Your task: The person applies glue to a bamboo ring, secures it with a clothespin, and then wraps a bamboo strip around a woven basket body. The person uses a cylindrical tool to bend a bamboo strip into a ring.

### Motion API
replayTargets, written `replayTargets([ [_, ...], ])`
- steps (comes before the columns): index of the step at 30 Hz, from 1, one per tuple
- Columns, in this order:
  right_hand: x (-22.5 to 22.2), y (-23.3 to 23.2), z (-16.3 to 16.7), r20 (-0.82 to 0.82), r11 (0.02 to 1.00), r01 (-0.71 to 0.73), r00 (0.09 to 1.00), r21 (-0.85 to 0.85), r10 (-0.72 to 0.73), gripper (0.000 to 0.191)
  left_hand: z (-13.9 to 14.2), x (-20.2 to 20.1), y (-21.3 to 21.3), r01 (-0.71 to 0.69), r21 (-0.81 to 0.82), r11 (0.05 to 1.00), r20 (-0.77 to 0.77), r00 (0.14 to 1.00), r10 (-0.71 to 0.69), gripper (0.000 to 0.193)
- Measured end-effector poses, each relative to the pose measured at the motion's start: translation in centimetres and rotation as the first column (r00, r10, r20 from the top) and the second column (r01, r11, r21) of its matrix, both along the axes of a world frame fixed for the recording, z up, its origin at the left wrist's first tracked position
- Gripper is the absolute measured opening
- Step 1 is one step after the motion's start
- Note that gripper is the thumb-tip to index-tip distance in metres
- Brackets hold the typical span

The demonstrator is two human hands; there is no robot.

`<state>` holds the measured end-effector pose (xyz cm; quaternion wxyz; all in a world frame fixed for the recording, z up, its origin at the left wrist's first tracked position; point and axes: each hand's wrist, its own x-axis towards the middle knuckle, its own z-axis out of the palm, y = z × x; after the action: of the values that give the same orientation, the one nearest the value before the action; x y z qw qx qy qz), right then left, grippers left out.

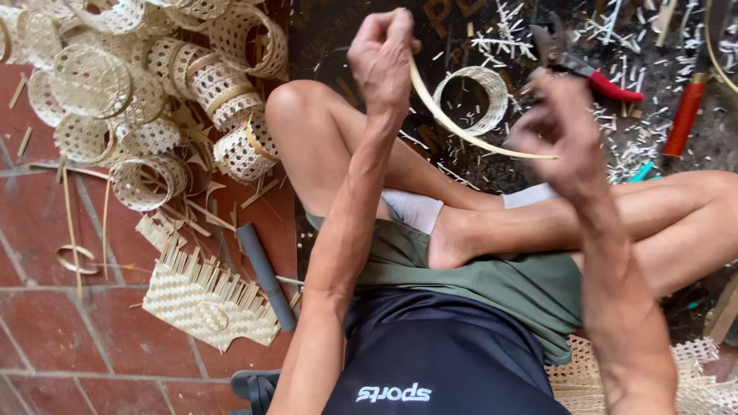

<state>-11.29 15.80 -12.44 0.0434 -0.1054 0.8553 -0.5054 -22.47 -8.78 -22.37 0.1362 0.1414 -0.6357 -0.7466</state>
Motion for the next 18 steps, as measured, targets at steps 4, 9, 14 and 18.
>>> replayTargets([
  [4,6.5,-3.7,1.7,-0.024,0.664,0.015,0.999,-0.748,-0.049,0.025,2.8,2.7,0.8,-0.035,0.004,0.999,0.009,0.999,0.035,0.018],
  [9,9.4,-2.7,-0.8,0.355,0.353,0.496,0.848,-0.793,-0.394,0.037,6.9,9.5,-2.3,0.307,0.051,0.950,0.128,0.942,-0.311,0.022],
  [14,10.2,1.9,2.9,0.355,0.629,0.404,0.911,-0.664,-0.210,0.037,7.1,14.9,-3.2,0.265,0.011,0.964,0.058,0.962,-0.265,0.012],
  [18,8.0,4.7,3.5,0.575,0.849,0.145,0.791,-0.508,0.209,0.043,7.7,17.1,-1.9,0.298,-0.032,0.954,0.033,0.954,-0.297,0.014],
])
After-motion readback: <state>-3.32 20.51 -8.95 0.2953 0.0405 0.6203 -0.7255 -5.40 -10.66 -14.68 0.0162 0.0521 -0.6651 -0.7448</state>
